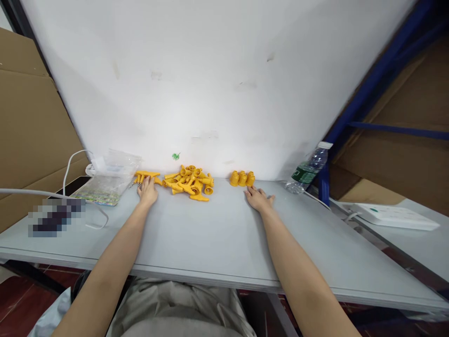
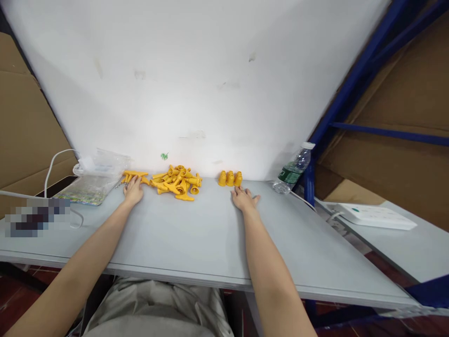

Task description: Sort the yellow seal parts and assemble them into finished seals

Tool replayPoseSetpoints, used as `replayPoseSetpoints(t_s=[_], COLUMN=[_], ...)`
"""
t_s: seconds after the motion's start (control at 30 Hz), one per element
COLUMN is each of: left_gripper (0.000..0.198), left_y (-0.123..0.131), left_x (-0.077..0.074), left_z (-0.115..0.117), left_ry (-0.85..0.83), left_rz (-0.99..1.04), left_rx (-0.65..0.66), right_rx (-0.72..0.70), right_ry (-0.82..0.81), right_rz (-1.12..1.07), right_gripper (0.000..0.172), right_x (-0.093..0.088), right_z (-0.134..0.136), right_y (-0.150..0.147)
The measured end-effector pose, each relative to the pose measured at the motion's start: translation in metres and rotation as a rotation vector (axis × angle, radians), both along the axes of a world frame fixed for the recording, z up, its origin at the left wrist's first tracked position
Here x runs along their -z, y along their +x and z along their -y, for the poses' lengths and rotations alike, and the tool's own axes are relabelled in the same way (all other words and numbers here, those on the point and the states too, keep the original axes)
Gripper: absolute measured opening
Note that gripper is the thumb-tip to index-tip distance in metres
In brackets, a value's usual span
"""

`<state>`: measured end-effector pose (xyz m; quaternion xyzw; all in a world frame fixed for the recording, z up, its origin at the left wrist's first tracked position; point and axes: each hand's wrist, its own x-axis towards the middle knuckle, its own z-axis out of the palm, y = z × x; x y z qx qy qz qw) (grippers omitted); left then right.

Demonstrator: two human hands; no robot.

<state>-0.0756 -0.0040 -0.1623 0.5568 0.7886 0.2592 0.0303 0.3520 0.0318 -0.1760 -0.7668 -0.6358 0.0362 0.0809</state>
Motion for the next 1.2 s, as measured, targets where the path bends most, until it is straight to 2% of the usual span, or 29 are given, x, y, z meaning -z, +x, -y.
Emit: replayPoseSetpoints(t_s=[0.2, 0.4, 0.6, 0.73, 0.87, 0.97, 1.2], left_gripper=[0.067, 0.067, 0.061, 0.061, 0.057, 0.052, 0.043], left_y=[-0.005, -0.005, 0.0, 0.003, 0.006, 0.009, 0.02], left_x=[0.002, 0.001, 0.0, 0.0, -0.002, -0.004, -0.014], left_z=[-0.003, -0.004, -0.001, 0.0, 0.002, 0.004, 0.013], left_ry=[-0.01, -0.011, -0.059, -0.051, -0.014, 0.054, 0.215], left_rz=[-0.049, -0.058, -0.08, -0.074, -0.047, -0.04, -0.097], left_rx=[-0.018, -0.036, -0.004, 0.022, 0.019, 0.0, 0.093], right_rx=[-0.006, 0.009, -0.164, -0.296, -0.445, -0.504, -0.345], right_ry=[0.052, 0.12, 0.32, 0.407, 0.378, 0.325, 0.141], right_rz=[0.029, 0.072, 0.072, -0.059, -0.258, -0.276, -0.306], right_gripper=[0.051, 0.042, 0.036, 0.036, 0.042, 0.046, 0.036], right_x=[-0.002, -0.016, -0.032, -0.038, -0.042, -0.043, -0.046], right_z=[0.006, 0.018, 0.024, 0.021, 0.017, 0.012, -0.011], right_y=[-0.005, -0.022, -0.051, -0.074, -0.1, -0.12, -0.149])
